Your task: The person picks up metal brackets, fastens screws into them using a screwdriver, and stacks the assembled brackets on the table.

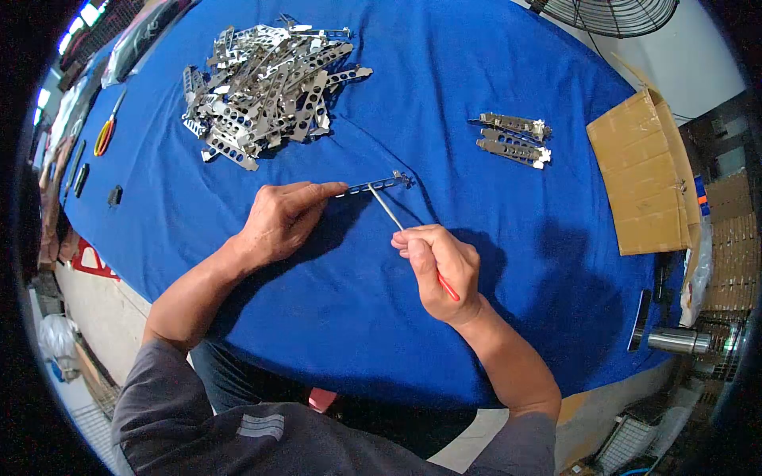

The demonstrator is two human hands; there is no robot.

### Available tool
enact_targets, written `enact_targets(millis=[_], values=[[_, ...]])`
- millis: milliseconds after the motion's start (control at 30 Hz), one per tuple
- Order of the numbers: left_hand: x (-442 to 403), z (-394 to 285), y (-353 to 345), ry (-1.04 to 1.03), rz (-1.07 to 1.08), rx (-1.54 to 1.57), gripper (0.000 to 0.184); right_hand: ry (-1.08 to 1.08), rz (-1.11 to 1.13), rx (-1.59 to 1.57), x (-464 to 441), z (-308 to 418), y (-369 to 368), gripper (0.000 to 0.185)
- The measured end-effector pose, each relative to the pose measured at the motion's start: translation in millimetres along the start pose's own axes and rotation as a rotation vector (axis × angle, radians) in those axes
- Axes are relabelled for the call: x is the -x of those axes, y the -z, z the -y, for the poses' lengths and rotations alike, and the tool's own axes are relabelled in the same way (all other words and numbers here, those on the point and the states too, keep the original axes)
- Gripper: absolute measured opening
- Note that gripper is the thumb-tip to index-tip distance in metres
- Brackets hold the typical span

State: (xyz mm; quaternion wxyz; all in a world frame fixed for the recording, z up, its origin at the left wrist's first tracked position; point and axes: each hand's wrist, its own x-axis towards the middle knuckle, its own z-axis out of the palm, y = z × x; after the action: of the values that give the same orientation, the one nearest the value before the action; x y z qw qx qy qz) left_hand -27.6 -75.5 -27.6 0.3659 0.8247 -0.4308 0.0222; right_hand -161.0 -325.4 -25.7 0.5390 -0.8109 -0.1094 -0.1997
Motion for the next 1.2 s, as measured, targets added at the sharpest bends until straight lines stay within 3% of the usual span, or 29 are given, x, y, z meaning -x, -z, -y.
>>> enact_targets(millis=[133,333,433,533,733,833,967,1067,1200], values=[[0,-1,0,0.004,-0.001,0.004,0.034,0.136,0.075,0.088,-2,-1,4,0.018],[0,-1,0,0.001,-0.001,0.009,0.034,-0.029,-0.008,-0.012,0,0,0,0.017],[0,-1,1,-0.002,0.005,0.005,0.034,0.112,0.061,0.062,-2,-2,4,0.017],[0,0,-1,-0.008,-0.012,0.016,0.035,-0.008,-0.025,-0.015,-3,1,-3,0.017],[-2,-2,1,-0.008,-0.003,0.013,0.036,0.098,0.035,0.077,-3,0,-1,0.017],[-1,1,-3,-0.017,-0.024,0.008,0.035,-0.035,-0.030,-0.022,0,1,-1,0.018],[0,-1,-1,-0.003,-0.010,0.009,0.034,0.120,0.062,0.096,-2,2,4,0.018],[-1,-1,-1,0.002,-0.008,0.016,0.033,0.067,0.055,0.027,-1,7,8,0.024],[-1,-2,-1,-0.002,-0.014,0.017,0.033,0.117,0.061,0.027,-2,3,3,0.014]])
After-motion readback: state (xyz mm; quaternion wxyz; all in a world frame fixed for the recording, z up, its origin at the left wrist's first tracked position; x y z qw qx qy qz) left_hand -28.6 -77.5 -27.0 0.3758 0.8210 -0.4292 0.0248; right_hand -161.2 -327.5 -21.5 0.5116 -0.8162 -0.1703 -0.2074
